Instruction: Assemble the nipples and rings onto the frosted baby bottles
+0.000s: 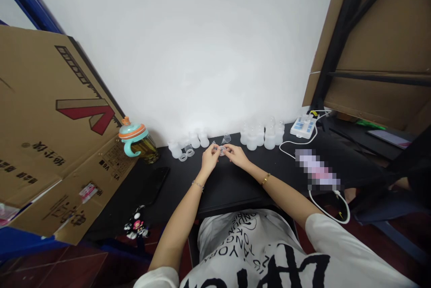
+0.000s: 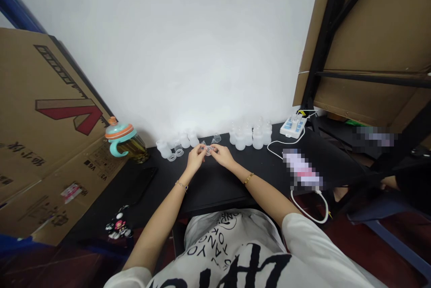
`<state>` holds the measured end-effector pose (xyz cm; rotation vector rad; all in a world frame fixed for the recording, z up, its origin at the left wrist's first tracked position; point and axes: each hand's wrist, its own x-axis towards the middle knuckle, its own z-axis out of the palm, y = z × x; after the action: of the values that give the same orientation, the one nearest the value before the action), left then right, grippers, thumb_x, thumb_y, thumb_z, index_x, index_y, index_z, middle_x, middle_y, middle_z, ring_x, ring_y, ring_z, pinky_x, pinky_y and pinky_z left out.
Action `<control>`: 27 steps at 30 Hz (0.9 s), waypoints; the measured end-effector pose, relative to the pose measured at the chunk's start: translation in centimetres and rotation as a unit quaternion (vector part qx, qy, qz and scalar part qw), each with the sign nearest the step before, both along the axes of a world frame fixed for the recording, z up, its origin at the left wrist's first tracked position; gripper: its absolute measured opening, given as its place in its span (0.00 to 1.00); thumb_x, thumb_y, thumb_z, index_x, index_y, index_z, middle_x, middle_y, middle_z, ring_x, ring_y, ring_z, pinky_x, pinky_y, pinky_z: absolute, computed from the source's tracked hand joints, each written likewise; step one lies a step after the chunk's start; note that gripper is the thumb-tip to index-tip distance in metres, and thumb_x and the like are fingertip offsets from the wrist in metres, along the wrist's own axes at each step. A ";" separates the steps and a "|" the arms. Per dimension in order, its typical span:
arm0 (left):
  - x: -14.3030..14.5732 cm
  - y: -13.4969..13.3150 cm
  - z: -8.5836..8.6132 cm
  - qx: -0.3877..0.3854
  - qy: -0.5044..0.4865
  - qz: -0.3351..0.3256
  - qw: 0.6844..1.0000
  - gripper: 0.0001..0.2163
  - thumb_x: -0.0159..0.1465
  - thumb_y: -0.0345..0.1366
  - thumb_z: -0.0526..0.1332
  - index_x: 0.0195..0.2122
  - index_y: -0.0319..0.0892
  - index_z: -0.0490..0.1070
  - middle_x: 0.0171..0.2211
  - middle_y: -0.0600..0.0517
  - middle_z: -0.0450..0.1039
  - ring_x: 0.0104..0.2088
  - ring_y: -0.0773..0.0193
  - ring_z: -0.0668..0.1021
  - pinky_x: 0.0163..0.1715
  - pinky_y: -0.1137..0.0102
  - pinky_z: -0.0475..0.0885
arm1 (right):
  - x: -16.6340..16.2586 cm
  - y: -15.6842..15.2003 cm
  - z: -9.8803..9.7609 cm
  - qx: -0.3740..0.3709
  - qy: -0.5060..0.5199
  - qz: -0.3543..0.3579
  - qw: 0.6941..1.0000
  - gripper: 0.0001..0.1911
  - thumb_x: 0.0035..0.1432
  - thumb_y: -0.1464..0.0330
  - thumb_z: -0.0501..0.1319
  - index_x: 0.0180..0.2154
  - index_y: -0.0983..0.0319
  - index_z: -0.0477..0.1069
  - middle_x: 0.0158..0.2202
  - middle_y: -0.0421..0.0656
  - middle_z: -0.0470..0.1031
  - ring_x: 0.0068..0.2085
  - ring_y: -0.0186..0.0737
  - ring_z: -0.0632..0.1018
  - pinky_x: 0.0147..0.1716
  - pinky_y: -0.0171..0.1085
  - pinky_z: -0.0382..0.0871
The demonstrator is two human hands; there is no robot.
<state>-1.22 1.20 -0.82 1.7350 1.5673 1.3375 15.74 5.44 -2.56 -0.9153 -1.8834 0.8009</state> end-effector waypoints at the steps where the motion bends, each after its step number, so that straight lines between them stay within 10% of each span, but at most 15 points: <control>1: 0.0 0.0 0.0 -0.001 -0.003 -0.001 1.000 0.11 0.66 0.47 0.59 0.38 0.45 0.72 0.22 0.57 0.74 0.18 0.66 0.73 0.26 0.71 0.66 | 0.0 0.0 0.0 0.001 -0.001 -0.001 1.000 0.14 0.65 0.64 0.61 0.49 0.61 0.79 0.34 0.42 0.82 0.22 0.33 0.74 0.23 0.31 0.67; 27: -0.2 1.2 -1.1 0.024 -0.028 -0.015 0.999 0.14 0.63 0.47 0.67 0.42 0.43 0.80 0.39 0.49 0.83 0.28 0.64 0.80 0.28 0.71 0.75 | 0.2 0.2 -0.4 0.013 0.013 -0.023 1.000 0.18 0.66 0.60 0.63 0.53 0.60 0.78 0.44 0.45 0.82 0.25 0.33 0.75 0.26 0.32 0.69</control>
<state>-1.42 2.40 -1.88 1.7278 1.4847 1.4061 15.95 5.60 -2.95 -0.9249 -1.8401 0.7553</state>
